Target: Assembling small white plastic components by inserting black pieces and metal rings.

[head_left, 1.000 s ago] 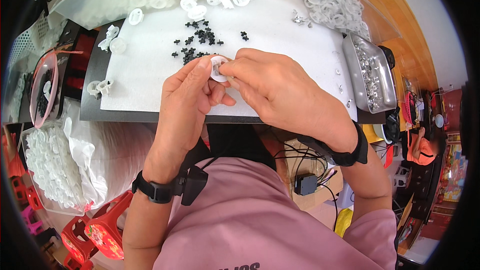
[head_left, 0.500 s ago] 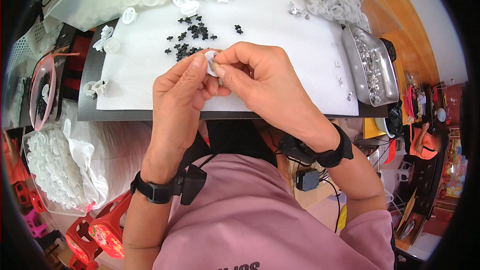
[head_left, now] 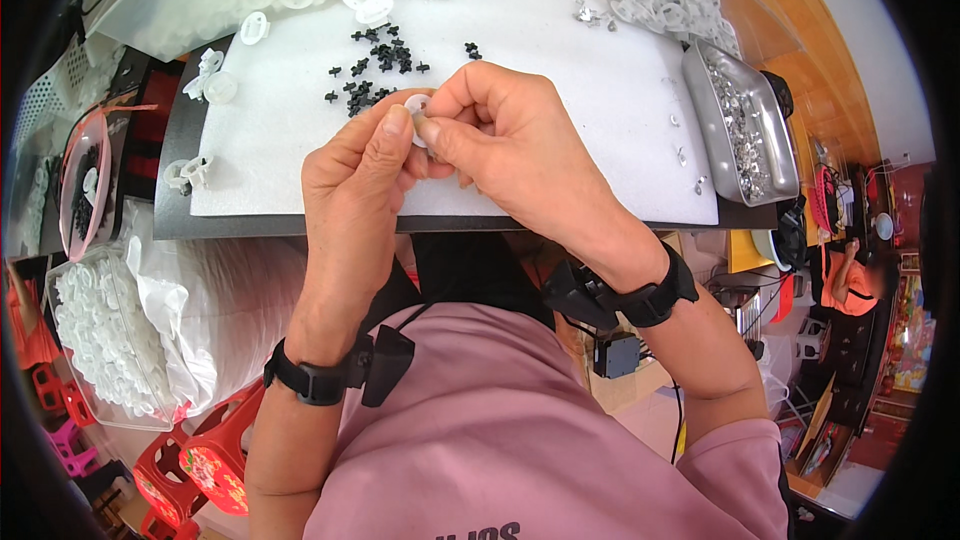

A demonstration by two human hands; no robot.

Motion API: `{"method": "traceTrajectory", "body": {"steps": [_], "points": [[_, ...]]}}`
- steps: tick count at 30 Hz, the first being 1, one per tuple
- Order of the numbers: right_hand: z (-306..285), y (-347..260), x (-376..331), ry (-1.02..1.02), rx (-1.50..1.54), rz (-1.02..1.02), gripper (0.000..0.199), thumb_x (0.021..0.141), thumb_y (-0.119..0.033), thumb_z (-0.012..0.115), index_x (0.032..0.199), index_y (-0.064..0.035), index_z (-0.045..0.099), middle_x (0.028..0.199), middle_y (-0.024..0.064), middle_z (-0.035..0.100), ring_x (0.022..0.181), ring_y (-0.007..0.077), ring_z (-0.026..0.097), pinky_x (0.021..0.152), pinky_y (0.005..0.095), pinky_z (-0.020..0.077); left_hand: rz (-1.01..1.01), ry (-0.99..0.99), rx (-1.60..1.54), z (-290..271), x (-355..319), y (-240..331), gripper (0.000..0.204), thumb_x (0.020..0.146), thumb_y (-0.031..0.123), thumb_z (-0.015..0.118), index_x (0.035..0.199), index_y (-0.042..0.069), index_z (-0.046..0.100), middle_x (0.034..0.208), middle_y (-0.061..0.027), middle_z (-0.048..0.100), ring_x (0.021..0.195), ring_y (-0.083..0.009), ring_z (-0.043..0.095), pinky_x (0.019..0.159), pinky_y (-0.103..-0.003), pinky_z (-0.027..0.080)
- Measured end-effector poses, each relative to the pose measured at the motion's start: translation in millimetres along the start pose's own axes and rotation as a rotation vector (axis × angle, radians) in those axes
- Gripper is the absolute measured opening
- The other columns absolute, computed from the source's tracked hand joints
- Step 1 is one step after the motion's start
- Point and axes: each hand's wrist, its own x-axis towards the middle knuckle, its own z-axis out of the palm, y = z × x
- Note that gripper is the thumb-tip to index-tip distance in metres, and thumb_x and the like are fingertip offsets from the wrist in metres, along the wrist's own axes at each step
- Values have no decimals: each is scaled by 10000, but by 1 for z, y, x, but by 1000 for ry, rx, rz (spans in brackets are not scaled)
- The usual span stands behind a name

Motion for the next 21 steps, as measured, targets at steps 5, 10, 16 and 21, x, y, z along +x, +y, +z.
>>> {"method": "traceTrajectory", "body": {"steps": [5, 10, 16, 21], "points": [[-3, -6, -2, -66, 50, 80, 126, 876, -53, 552, 848, 66, 582, 726, 107, 645, 672, 123, 614, 586, 249, 485, -10, -30, -70, -4, 2, 1, 319, 976, 177, 516, 1147, -81, 596, 895, -75, 627, 757, -109, 550, 730, -256, 474], [-3, -3, -2, -66, 60, 64, 127, 878, -54, 547, 859, 63, 592, 731, 101, 643, 676, 118, 605, 573, 244, 470, -12, -23, -56, -4, 1, 0, 328, 977, 182, 515, 1153, -85, 590, 896, -73, 623, 758, -107, 545, 726, -249, 463], [-1, 3, 1, -75, 46, 66, 102, 899, -90, 588, 867, 7, 597, 725, 33, 617, 626, 56, 540, 529, 205, 424, 13, -14, 3, -1, 1, -1, 335, 976, 197, 520, 1152, -79, 594, 873, -63, 619, 734, -99, 538, 699, -235, 457], [-1, 4, 2, -75, 47, 76, 113, 899, -94, 587, 853, 10, 585, 722, 34, 611, 618, 58, 538, 518, 212, 421, 15, 11, 47, -2, 1, -2, 332, 974, 202, 524, 1156, -66, 597, 866, -57, 614, 731, -102, 538, 687, -236, 457]]}}
